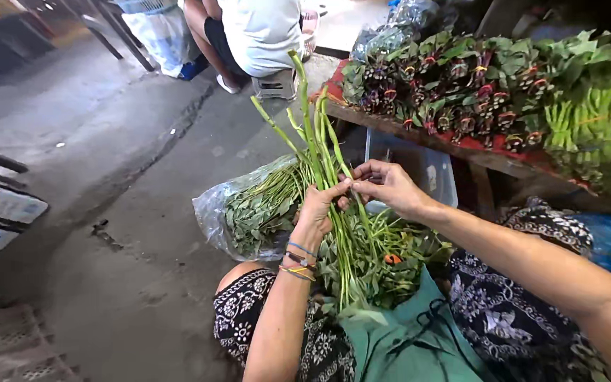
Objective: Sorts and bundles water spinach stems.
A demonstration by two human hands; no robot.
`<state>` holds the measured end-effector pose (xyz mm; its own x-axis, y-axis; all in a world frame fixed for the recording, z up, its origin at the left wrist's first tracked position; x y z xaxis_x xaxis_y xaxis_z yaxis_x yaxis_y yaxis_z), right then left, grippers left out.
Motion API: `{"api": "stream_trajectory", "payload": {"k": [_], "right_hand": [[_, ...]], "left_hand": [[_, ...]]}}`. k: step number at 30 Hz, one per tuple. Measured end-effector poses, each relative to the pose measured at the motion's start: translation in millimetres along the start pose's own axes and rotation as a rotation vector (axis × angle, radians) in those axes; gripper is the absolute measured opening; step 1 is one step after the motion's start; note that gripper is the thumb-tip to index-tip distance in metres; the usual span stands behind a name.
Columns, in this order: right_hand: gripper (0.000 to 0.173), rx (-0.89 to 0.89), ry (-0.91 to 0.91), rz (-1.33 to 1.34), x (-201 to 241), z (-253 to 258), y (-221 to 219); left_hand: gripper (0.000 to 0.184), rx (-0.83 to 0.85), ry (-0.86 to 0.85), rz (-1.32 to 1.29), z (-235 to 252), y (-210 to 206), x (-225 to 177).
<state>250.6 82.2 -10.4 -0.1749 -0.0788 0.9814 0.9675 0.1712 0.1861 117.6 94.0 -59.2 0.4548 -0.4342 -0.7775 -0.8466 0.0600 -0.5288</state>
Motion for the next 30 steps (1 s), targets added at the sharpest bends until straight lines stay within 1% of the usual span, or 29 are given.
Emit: {"api": "stream_trajectory", "payload": {"k": [2,4,6,8,11,13,15,18,21,25,27,29,30], "right_hand": [[0.017,-0.010,0.004,0.019,-6.7,-5.4,2.1],[0.014,-0.030,-0.016,0.035,-15.0,-6.4,3.3],[0.012,-0.032,-0.037,0.061,-22.9,-5.5,2.8],[0.014,-0.045,-0.051,0.055,-29.4,-4.7,5.4],[0.012,-0.088,-0.043,0.024,-24.1,-7.8,11.4],[0.012,-0.111,0.008,-0.027,-20.5,-11.6,13.5],[0.009,-0.126,0.098,-0.128,-16.4,-14.8,15.4],[0.006,-0.101,0.249,-0.259,-9.8,-17.1,16.0],[0.008,-0.060,0.362,-0.369,-4.2,-18.4,16.2],[0.015,-0.124,0.511,-0.507,-4.3,-23.2,14.9],[0.014,-0.159,0.513,-0.505,-4.9,-23.0,14.9],[0.015,-0.144,0.422,-0.446,-9.9,-18.2,15.6],[0.015,-0.109,0.363,-0.426,-13.3,-15.0,15.9]], "left_hand": [[0.006,0.017,0.015,0.008,4.4,-0.4,5.2],[0.006,0.034,0.001,0.017,9.3,-1.1,10.1],[0.003,0.046,-0.042,0.056,13.8,0.1,14.7],[0.007,0.050,-0.093,0.101,16.5,0.7,18.2],[0.005,0.023,-0.121,0.161,20.0,-1.9,22.5],[0.007,0.000,-0.103,0.177,20.6,-3.4,27.4],[0.011,-0.012,-0.084,0.156,20.1,-5.4,30.6],[0.011,-0.004,-0.101,0.127,16.6,-8.5,28.1],[0.011,0.015,-0.130,0.152,14.0,-9.5,24.4],[0.008,-0.011,-0.104,0.153,10.5,-10.1,29.0],[0.006,-0.029,-0.094,0.135,9.0,-10.1,32.3],[0.006,-0.041,-0.088,0.122,9.6,-8.1,31.8],[0.008,-0.039,-0.092,0.119,10.1,-5.9,27.6]]}}
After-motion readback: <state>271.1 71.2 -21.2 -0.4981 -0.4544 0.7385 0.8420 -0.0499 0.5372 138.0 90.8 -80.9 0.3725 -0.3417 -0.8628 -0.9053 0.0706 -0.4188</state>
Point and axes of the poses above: each hand's wrist, its own z-axis towards the middle knuckle, its own y-axis out of the back of the hand, x = y × z, the point moved 9 cm from there along z, towards the middle knuckle, and after that the axes turned 2 degrees about y, right-handed, at the moved point
